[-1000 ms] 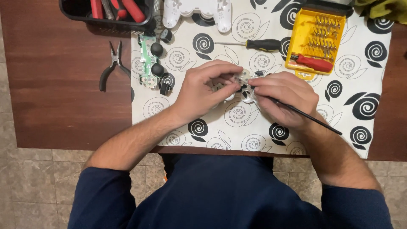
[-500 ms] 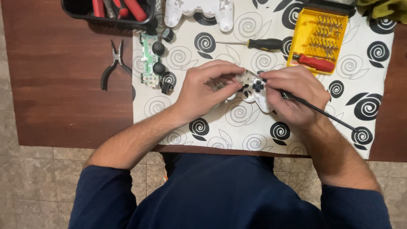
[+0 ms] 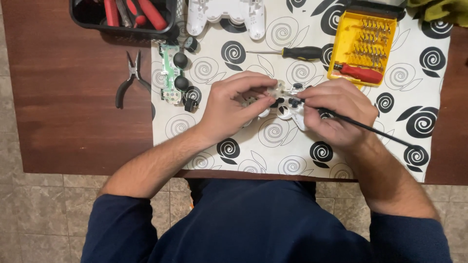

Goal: Cleaning the internal components of a disassembled game controller using a small brush and a cloth.

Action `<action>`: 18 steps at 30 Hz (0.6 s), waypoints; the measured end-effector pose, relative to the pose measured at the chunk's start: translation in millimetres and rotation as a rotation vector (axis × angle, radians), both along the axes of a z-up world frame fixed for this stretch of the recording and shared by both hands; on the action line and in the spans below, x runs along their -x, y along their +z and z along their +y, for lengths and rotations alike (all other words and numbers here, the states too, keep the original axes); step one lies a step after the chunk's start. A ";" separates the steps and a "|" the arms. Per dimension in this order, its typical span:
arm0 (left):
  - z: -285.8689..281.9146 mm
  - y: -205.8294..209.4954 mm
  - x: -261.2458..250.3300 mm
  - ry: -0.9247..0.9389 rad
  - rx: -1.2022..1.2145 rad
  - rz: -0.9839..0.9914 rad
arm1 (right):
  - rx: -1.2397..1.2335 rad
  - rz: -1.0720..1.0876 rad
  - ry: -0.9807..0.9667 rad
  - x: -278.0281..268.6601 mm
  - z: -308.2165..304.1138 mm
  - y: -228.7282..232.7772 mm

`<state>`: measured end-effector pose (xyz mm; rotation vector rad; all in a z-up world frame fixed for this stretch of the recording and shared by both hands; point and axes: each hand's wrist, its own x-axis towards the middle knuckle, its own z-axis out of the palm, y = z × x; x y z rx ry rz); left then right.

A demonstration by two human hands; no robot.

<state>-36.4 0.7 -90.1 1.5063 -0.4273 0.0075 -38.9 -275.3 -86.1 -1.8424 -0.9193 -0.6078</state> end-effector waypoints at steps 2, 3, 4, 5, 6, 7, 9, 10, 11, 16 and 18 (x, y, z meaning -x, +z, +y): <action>-0.1 -0.5 -1.3 0.006 0.003 -0.007 | -0.003 0.012 0.010 0.4 0.2 2.7; -0.2 -0.9 -1.3 0.010 0.007 -0.013 | -0.006 0.025 0.019 1.1 0.4 3.9; -0.6 -1.0 -0.7 0.008 0.007 -0.014 | -0.006 0.024 0.018 2.0 2.9 3.9; -1.1 -1.0 -0.1 0.008 0.009 -0.011 | -0.015 0.029 0.026 2.9 5.3 4.0; -1.1 -0.6 0.2 0.008 0.008 -0.010 | -0.027 0.034 0.036 3.3 8.2 4.0; -1.3 0.0 -0.4 0.007 0.007 -0.012 | -0.028 0.032 0.036 1.5 5.8 1.2; -2.2 0.7 0.6 0.012 0.016 -0.012 | -0.021 0.020 0.002 0.5 0.4 -4.3; -1.8 0.5 0.4 0.012 0.016 -0.014 | -0.021 0.018 0.002 0.4 0.9 -0.7; -1.4 0.3 0.1 0.008 0.014 -0.018 | -0.013 0.019 0.008 0.4 1.5 2.8; -0.9 -1.1 0.3 0.004 0.022 -0.015 | -0.041 0.057 0.060 5.3 6.3 0.6; -1.2 -0.7 0.5 0.000 0.020 -0.010 | -0.023 0.069 0.059 8.0 13.6 15.2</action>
